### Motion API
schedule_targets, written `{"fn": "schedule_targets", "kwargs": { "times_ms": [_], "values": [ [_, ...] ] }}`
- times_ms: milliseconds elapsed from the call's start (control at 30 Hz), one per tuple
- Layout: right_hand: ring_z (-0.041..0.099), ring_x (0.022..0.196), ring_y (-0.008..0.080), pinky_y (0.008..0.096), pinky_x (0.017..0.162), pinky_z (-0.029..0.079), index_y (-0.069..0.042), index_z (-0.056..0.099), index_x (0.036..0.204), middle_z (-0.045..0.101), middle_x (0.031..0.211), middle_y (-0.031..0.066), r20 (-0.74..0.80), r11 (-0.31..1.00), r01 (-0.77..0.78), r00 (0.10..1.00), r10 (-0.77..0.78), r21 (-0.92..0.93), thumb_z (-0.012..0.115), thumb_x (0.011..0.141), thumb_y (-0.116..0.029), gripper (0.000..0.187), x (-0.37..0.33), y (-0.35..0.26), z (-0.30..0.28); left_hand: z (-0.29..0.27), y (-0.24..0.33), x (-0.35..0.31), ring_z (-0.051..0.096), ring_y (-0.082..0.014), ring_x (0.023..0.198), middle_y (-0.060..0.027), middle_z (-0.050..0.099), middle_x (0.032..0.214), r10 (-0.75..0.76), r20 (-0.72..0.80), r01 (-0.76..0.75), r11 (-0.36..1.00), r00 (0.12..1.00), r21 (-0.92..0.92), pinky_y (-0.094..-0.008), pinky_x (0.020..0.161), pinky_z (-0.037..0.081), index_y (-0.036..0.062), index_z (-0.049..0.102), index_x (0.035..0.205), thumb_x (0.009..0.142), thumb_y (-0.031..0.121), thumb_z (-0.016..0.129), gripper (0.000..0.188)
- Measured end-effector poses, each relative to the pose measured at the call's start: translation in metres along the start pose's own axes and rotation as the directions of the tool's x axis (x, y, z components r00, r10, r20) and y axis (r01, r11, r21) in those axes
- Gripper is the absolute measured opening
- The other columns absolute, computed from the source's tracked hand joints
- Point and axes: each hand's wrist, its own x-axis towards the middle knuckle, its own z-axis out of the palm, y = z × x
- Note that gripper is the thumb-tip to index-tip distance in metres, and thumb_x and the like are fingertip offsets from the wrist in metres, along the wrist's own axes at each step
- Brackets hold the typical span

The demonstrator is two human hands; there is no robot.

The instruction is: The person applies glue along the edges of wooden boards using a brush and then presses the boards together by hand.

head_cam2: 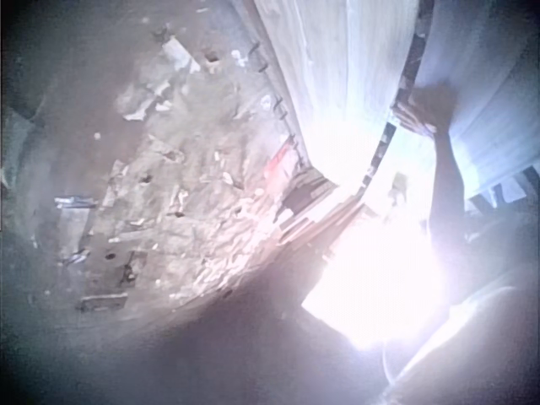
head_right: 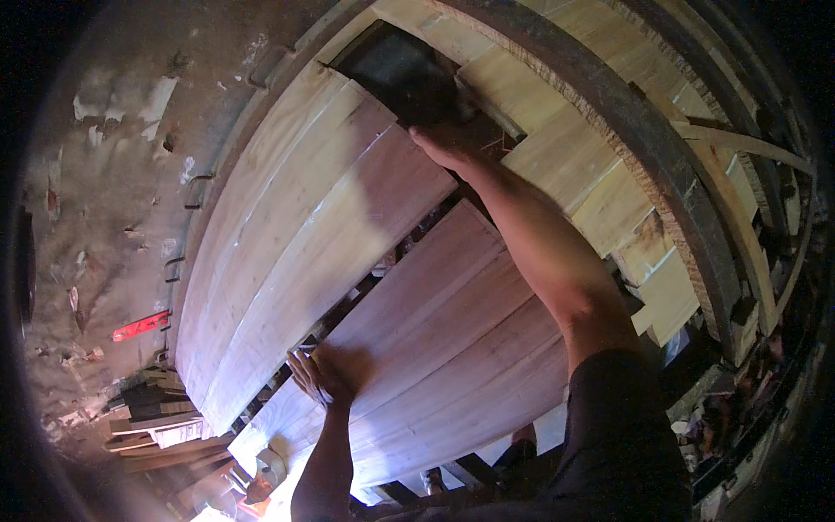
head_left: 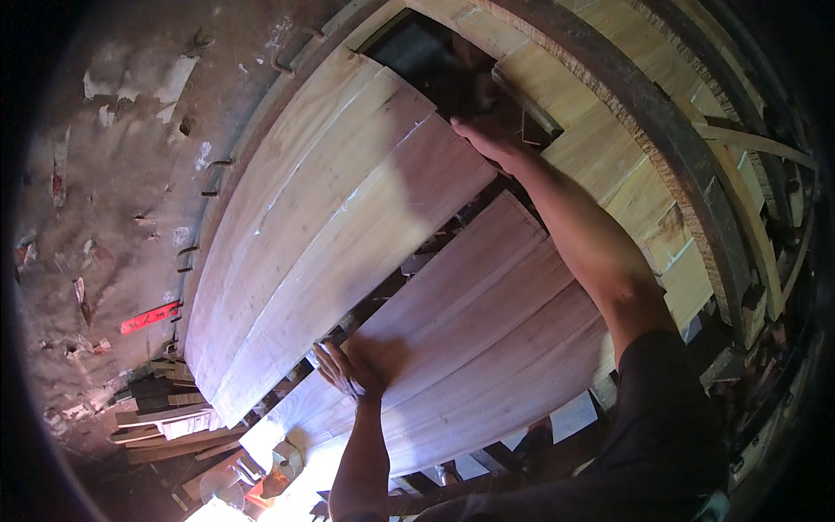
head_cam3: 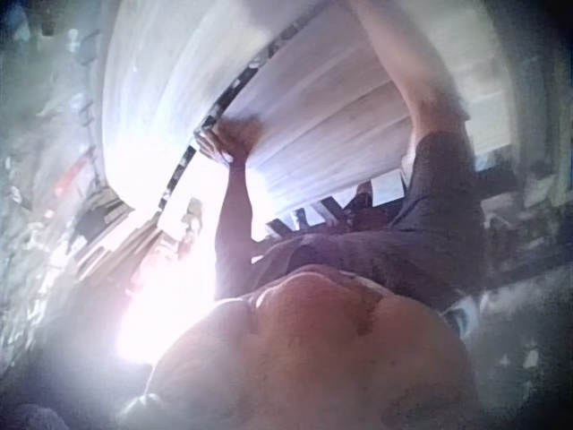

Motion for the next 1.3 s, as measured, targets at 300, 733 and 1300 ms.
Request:
{"fn": "schedule_targets", "kwargs": {
  "times_ms": [300,733,1300],
  "values": [
    [0.062,0.109,0.0405,0.0501,0.095,0.047,-0.006,0.063,0.121,0.069,0.113,0.0189,-0.125,0.998,-0.035,0.991,0.040,0.044,0.050,0.094,-0.051,0.054,-0.026,0.006,0.028,-0.002,0.001,0.002,0.022,-0.0401,0.149,-0.0253,0.026,0.159,-0.040,0.018,0.040,0.999,0.999,0.025,-0.0563,0.119,0.012,0.0058,0.036,0.150,0.104,0.037,0.042,0.057],
    [0.068,0.097,0.0338,0.0443,0.087,0.050,-0.009,0.066,0.119,0.073,0.100,0.0143,-0.242,0.984,0.092,0.969,-0.054,0.150,0.056,0.091,-0.046,0.048,-0.022,0.012,0.033,0.000,0.000,-0.001,0.022,-0.0433,0.148,-0.0267,0.023,0.160,0.016,-0.007,-0.016,1.000,1.000,0.019,-0.0579,0.118,0.013,0.0095,0.033,0.152,0.104,0.039,0.040,0.057],
    [0.067,0.077,0.0331,0.0414,0.072,0.050,-0.004,0.069,0.094,0.070,0.083,0.0172,-0.318,0.967,0.233,0.929,-0.190,0.105,0.058,0.089,-0.039,0.037,-0.020,0.019,0.035,0.000,-0.006,-0.015,0.020,-0.0432,0.148,-0.0233,0.020,0.162,0.024,-0.017,-0.023,0.999,1.000,0.045,-0.0579,0.118,0.013,0.0138,0.028,0.155,0.104,0.038,0.041,0.058]
  ]
}}
